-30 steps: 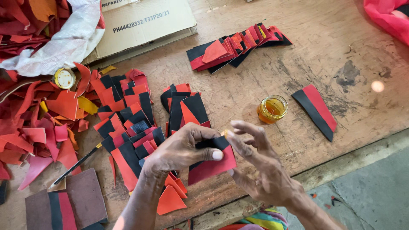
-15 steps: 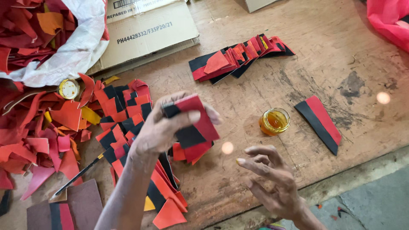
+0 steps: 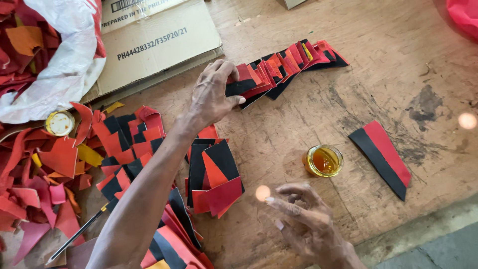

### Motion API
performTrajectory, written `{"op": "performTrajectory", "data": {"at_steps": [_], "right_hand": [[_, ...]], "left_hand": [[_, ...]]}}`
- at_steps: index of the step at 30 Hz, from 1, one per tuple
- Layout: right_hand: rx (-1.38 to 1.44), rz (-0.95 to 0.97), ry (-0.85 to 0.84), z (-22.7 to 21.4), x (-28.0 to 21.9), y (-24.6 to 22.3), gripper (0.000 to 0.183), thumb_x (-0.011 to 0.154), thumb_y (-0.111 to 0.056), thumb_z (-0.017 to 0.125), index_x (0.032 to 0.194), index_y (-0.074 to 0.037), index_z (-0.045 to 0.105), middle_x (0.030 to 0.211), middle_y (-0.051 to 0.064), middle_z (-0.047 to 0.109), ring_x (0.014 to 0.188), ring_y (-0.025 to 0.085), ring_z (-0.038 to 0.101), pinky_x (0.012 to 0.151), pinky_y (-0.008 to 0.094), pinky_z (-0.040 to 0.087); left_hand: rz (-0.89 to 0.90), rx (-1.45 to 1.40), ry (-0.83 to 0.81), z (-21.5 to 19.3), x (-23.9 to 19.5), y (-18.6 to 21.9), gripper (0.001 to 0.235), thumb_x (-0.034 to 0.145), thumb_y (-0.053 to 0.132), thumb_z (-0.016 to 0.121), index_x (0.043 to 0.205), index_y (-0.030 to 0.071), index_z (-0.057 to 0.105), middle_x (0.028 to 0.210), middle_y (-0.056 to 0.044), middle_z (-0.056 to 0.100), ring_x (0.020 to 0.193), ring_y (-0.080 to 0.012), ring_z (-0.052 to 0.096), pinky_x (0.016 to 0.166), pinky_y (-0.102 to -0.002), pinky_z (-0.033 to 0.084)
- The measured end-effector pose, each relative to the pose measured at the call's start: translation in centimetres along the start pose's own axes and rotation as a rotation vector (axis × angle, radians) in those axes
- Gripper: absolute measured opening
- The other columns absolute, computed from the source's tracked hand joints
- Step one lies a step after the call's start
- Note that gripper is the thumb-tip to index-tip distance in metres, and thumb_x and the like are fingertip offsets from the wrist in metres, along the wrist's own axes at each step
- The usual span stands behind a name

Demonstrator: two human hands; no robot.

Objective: The person assembles small red and black triangular pieces by hand, applying a liquid from a small glass jar to the edges and pressing them together. The person repeatedly picks up pieces, applies the liquid, and joins them, stacking the finished units on the wooden table.

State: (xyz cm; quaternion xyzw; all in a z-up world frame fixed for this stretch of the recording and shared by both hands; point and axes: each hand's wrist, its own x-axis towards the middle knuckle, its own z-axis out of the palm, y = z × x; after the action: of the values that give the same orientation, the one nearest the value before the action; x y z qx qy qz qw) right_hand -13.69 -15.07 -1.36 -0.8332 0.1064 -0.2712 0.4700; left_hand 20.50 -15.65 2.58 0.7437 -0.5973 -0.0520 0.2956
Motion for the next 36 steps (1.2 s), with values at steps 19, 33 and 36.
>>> {"op": "performTrajectory", "data": {"at_steps": [19, 33, 36], "right_hand": [[-0.102, -0.007, 0.051, 0.1, 0.3, -0.5, 0.053, 0.077, -0.006, 0.078, 0.129, -0.012, 0.067, 0.124, 0.011, 0.065, 0.109, 0.024, 0.067, 0.088, 0.036, 0.058], [-0.050, 0.351, -0.046, 3.5, 3.9, -2.6, 0.082, 0.090, -0.014, 0.075, 0.155, -0.005, 0.026, 0.130, 0.017, 0.069, 0.108, 0.027, 0.072, 0.087, 0.038, 0.061], [0.008, 0.463, -0.099, 4.3, 6.2, -3.5, 0.095, 0.086, -0.013, 0.074, 0.160, -0.009, 0.014, 0.126, 0.016, 0.071, 0.102, 0.025, 0.076, 0.089, 0.037, 0.062]], "left_hand": [[-0.075, 0.010, -0.192, -3.9, -7.4, 5.4, 0.030, 0.087, 0.019, 0.083, 0.111, 0.008, 0.068, 0.112, -0.008, 0.061, 0.115, -0.0283, 0.059, 0.103, -0.046, 0.045], [-0.273, 0.291, -0.193, -2.9, -15.7, 8.9, 0.108, 0.056, 0.028, 0.095, 0.144, -0.003, 0.042, 0.149, -0.018, 0.034, 0.138, -0.0398, 0.030, 0.110, -0.051, 0.033], [-0.200, 0.336, -0.107, -2.5, -16.6, 9.1, 0.103, 0.053, 0.025, 0.094, 0.141, -0.001, 0.047, 0.150, -0.020, 0.033, 0.137, -0.0396, 0.031, 0.109, -0.052, 0.031]]}}
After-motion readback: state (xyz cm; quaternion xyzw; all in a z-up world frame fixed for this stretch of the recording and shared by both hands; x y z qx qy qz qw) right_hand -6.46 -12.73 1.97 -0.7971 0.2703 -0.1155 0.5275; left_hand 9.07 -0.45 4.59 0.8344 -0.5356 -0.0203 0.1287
